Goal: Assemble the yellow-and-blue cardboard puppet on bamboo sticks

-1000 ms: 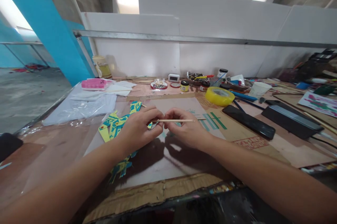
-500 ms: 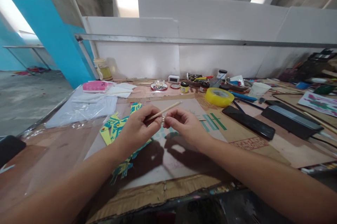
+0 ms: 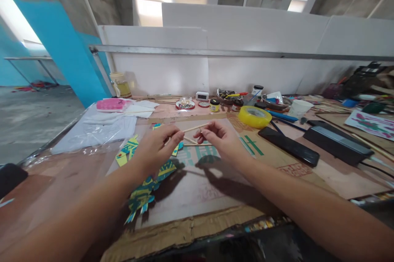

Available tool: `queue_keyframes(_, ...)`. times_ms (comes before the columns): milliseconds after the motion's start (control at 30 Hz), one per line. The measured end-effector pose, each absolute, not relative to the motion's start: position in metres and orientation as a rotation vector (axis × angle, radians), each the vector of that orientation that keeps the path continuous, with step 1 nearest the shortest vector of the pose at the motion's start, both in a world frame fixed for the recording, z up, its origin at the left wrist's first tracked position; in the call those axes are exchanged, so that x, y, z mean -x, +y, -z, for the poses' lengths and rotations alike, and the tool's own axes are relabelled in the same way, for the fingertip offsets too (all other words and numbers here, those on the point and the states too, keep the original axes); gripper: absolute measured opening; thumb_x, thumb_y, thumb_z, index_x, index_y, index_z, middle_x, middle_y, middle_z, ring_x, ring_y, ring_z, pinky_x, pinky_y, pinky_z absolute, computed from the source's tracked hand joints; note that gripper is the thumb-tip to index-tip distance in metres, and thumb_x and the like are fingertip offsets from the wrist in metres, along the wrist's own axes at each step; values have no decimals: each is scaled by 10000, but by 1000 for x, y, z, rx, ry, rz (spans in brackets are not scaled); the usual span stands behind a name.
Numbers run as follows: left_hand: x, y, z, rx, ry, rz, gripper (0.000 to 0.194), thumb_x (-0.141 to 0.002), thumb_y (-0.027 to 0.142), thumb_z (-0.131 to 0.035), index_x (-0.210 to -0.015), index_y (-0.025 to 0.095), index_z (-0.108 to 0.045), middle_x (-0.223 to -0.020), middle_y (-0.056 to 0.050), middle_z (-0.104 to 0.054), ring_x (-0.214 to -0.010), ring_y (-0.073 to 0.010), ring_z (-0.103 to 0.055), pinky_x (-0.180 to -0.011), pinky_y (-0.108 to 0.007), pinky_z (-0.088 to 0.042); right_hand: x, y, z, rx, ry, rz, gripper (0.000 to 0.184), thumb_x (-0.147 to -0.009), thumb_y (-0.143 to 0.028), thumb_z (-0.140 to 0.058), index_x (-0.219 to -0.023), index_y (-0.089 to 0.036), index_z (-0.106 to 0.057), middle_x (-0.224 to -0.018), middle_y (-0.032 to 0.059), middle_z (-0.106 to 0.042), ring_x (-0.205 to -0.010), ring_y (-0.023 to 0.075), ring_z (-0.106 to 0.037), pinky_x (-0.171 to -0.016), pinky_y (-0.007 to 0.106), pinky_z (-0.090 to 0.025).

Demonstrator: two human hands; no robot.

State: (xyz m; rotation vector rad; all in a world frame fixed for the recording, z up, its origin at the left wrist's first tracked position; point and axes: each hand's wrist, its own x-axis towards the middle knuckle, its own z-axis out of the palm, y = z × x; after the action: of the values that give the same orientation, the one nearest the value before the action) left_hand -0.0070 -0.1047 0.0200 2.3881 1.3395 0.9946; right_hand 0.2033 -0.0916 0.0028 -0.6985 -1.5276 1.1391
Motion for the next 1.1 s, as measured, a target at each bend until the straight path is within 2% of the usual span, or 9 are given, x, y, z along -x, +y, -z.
queue_keyframes(100, 16, -98, -20, -2532, 1402, -1005, 355, -982, 415, -410, -831, 180, -627, -803, -17, -587, -763, -170, -539, -684, -298, -360, -211, -84, -10, 665, -1441, -1186, 168, -853, -341, -660, -828, -212, -555, -880, 23, -742, -718, 135, -677, -748, 313, -521)
queue_keyframes(300, 18, -95, -16, -2670, 1390, -1043, 328, -994, 392, -407, -906, 183, -644, -863, -32, -598, -843, -189, -558, -770, -312, -391, -213, -84, -14, 676, -1361, -1361, 226, -776, -330, -720, -767, -203, -533, -827, 40, -762, -678, 144, -697, -741, 321, -539)
queue_keyframes(1100, 23, -91, -13, -2727, 1381, -1116, 285, -981, 368, -457, -903, 182, -659, -856, -36, -595, -847, -185, -557, -778, -304, -404, -212, -87, -17, 690, -1301, -1402, 204, -739, -297, -728, -720, -202, -549, -764, 35, -749, -697, 158, -699, -768, 344, -556)
